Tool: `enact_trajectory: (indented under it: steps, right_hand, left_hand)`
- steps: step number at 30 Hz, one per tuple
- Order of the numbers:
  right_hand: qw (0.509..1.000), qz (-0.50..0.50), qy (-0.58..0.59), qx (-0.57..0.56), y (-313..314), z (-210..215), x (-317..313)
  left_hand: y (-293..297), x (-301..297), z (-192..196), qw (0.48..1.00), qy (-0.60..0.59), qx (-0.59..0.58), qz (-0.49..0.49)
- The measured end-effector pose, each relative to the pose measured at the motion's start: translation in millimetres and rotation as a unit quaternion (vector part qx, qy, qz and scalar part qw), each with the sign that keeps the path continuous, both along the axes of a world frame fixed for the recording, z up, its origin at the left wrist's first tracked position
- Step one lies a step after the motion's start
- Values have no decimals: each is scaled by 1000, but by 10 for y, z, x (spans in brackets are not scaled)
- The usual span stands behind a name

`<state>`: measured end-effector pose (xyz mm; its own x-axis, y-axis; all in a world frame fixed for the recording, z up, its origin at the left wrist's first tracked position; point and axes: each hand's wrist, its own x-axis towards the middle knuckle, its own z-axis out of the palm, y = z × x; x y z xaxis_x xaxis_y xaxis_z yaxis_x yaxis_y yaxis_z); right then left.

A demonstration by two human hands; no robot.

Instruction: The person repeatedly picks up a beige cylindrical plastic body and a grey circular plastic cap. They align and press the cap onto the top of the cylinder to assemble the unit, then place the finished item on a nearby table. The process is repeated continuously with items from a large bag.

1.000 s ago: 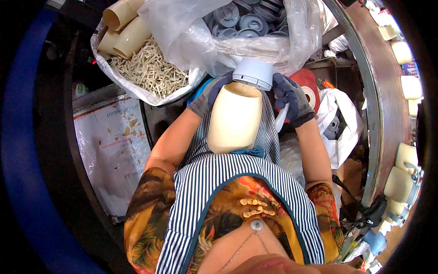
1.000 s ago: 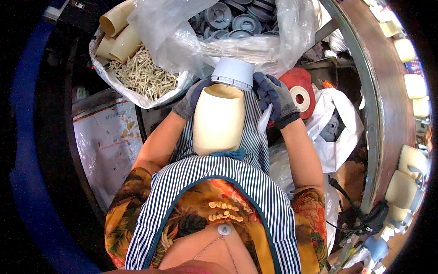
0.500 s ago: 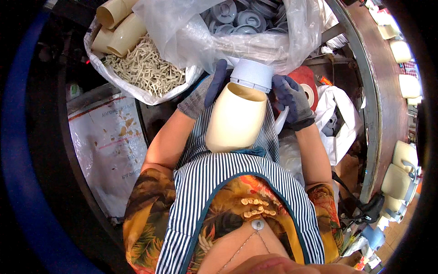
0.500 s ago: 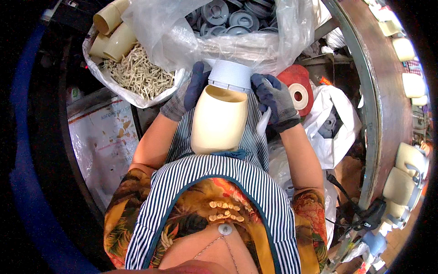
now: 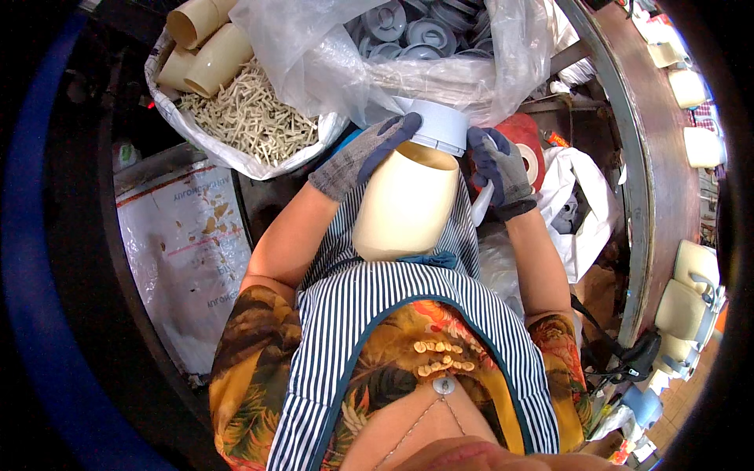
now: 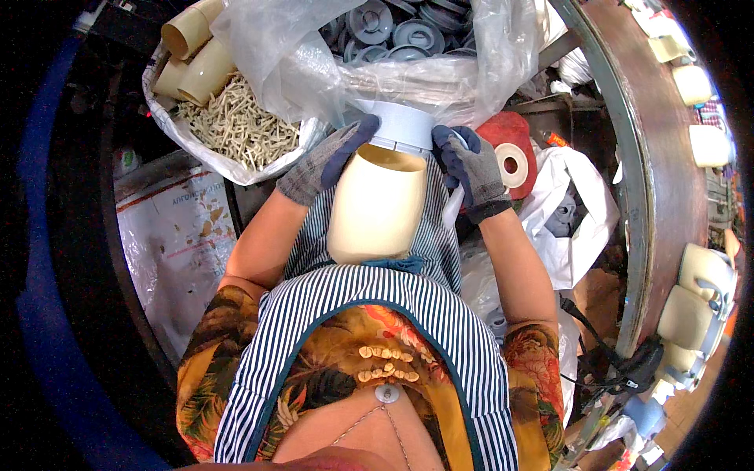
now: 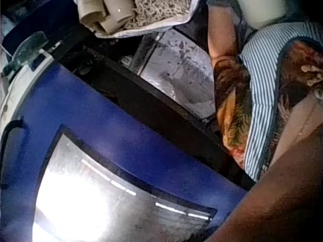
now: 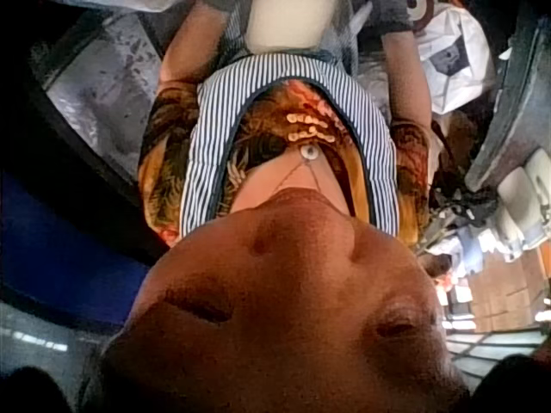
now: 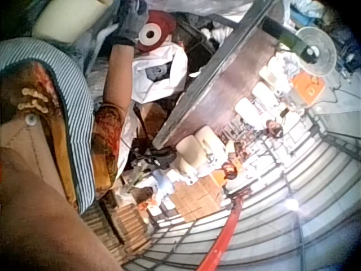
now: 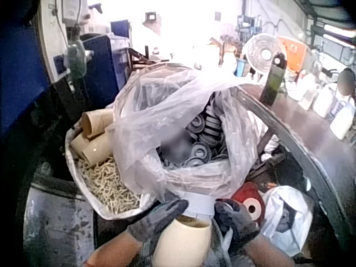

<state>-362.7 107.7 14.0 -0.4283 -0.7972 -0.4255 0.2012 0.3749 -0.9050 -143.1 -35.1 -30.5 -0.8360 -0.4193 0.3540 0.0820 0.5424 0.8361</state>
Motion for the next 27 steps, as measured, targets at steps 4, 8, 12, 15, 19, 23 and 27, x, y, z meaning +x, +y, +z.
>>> enact_trajectory:
  steps: [4, 8, 12, 15, 19, 23, 27]
  right_hand:
    - [1000, -5, 12, -19, 43, -110, -56]
    - [995, 11, 96, -33, 61, -141, -31]
    - [992, 8, 121, -40, 132, -275, -52]
    - [953, 6, 291, -77, 179, -543, -30]
    - [963, 11, 266, -25, 206, -676, -10]
    - [950, 83, 264, -144, 305, -484, -65]
    - [820, -76, 560, -92, 418, -618, -692]
  left_hand:
    - [55, -145, 228, 810, -49, 582, -46]
    - [-10, -164, 248, 925, -65, 372, -49]
    - [-16, -116, 183, 993, -83, 13, -82]
    - [29, -225, 157, 913, -138, 378, -63]
    - [-81, -204, -539, 929, -109, 340, -93]
    - [135, -138, 254, 907, -165, 383, -52]
    - [193, 104, 155, 902, -178, 391, 41]
